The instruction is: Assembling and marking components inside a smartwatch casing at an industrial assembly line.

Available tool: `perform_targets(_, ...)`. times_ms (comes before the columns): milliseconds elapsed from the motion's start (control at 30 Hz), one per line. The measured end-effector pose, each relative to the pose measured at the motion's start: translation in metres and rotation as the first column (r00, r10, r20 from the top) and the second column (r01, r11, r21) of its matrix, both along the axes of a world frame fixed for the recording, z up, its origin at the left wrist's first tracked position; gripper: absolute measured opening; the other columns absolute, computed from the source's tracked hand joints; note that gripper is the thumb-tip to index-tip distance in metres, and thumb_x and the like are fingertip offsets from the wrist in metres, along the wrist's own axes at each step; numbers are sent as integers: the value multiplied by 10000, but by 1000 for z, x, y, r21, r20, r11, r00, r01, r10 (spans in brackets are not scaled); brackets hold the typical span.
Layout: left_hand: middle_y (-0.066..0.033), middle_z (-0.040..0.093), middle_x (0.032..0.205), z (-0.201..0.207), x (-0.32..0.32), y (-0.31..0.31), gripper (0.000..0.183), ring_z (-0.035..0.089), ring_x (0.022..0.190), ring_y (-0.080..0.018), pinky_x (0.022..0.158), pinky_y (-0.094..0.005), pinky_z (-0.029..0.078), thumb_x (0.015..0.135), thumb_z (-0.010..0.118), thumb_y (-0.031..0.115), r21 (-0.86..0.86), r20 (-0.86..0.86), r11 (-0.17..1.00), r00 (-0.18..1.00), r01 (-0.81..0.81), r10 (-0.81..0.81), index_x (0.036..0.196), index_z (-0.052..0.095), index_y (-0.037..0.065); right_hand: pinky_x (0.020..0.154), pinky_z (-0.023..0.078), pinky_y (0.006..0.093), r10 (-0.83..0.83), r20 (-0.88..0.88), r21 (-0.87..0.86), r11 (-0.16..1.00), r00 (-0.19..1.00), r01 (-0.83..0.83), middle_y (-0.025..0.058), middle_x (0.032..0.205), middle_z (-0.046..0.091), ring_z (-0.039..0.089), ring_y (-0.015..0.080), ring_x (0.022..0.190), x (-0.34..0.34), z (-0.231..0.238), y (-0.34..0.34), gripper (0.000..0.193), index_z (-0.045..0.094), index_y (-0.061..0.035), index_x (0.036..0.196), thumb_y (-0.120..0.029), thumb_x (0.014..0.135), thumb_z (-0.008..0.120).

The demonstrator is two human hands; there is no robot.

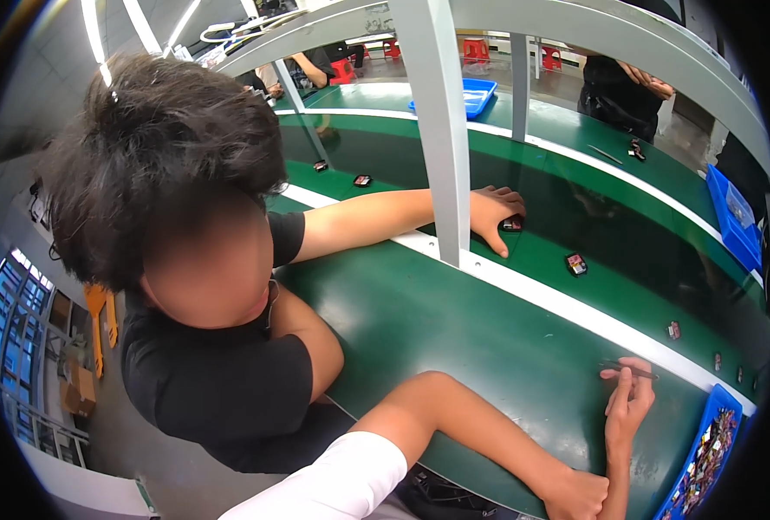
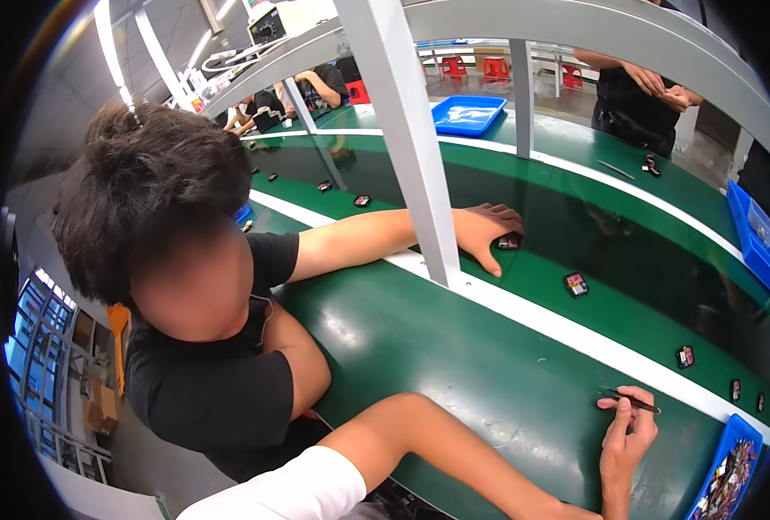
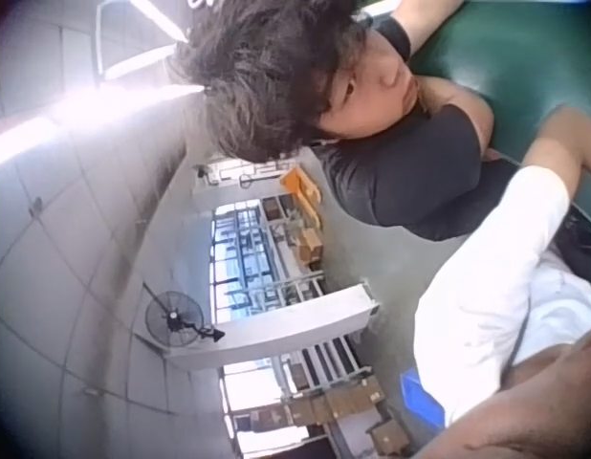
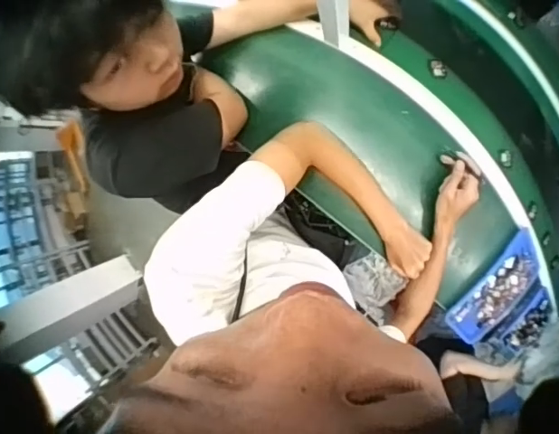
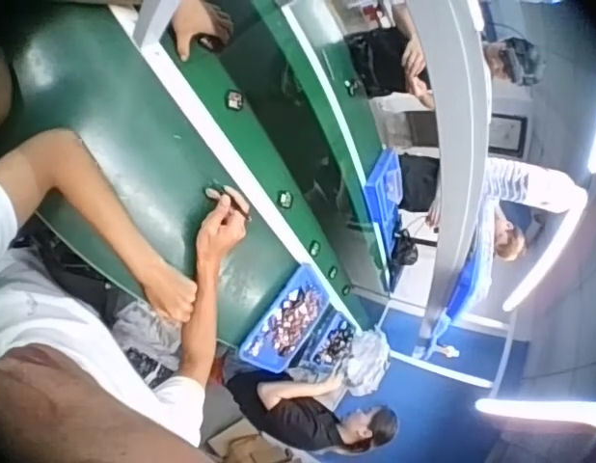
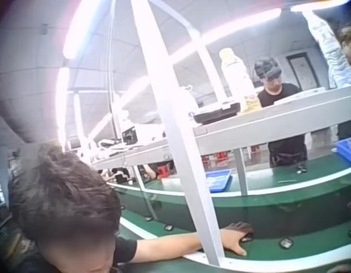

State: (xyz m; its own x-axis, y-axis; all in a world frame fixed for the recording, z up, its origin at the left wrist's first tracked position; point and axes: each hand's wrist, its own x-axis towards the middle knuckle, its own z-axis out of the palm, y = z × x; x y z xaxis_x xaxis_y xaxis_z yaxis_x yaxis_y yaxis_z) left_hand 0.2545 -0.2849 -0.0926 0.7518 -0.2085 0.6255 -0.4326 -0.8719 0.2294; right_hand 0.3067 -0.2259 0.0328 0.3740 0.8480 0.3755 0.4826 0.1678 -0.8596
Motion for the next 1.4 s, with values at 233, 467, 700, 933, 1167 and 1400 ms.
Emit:
perform_targets(233, -104, 632, 579, -41, 24, -23, 218, 640, 583, -341, 523, -462, 430, 643, 675, 271, 8, -12, 999, 999, -39, 39, 589, 654, 60, 392, 250, 221, 26, 83, -20, 1000, 996, -24, 83, 734, 704, 380, 20, 417, -3, -5, 5, 188, 648, -12, 1108, -159, 1077, 534)
perform_targets(467, -102, 628, 568, -23, 35, -30, 215, 638, 574, -343, 517, -466, 426, 635, 676, 271, -32, 9, 994, 994, 107, -107, 584, 656, 63, 476, 364, 216, -49, 108, 17, 999, 993, 48, 90, 813, 720, 562, 58, 550, 14, 4, -8, 140, 653, 2, 1091, -110, 1034, 591)
perform_targets(700, -92, 640, 587, 70, -30, 5, 245, 637, 555, -323, 492, -462, 425, 760, 664, 295, 10, 89, 958, 954, 288, -288, 615, 661, 98, 552, 407, 206, -5, 58, 35, 999, 998, 3, 68, 845, 734, 581, 53, 605, -18, 7, 9, 75, 687, 36, 977, 18, 908, 713)
perform_targets(933, -48, 657, 601, 86, -15, -7, 280, 654, 547, -274, 482, -442, 455, 867, 640, 333, 49, 149, 955, 943, 293, -297, 656, 677, 152, 682, 482, 206, -67, 104, -38, 997, 992, 72, 74, 970, 682, 670, 105, 791, 7, 16, -8, 100, 658, 53, 1065, 24, 972, 637)
perform_targets(1167, -59, 658, 660, 64, -32, -11, 212, 658, 615, -274, 521, -438, 466, 826, 652, 297, 94, 77, 979, 980, 179, -186, 700, 664, 127, 662, 479, 197, -61, -89, -28, 998, 994, 58, 88, 966, 710, 688, 105, 824, -10, 0, 8, 124, 666, 51, 1096, -4, 987, 649)
perform_targets(1400, -70, 660, 742, 86, -27, -18, 169, 677, 727, -267, 589, -426, 492, 761, 677, 247, 47, -39, 980, 981, 192, -190, 757, 653, 80, 681, 545, 234, -152, -80, -1, 988, 985, 152, 99, 948, 725, 713, 140, 833, 4, 20, -8, 115, 689, 55, 1064, -14, 974, 668)
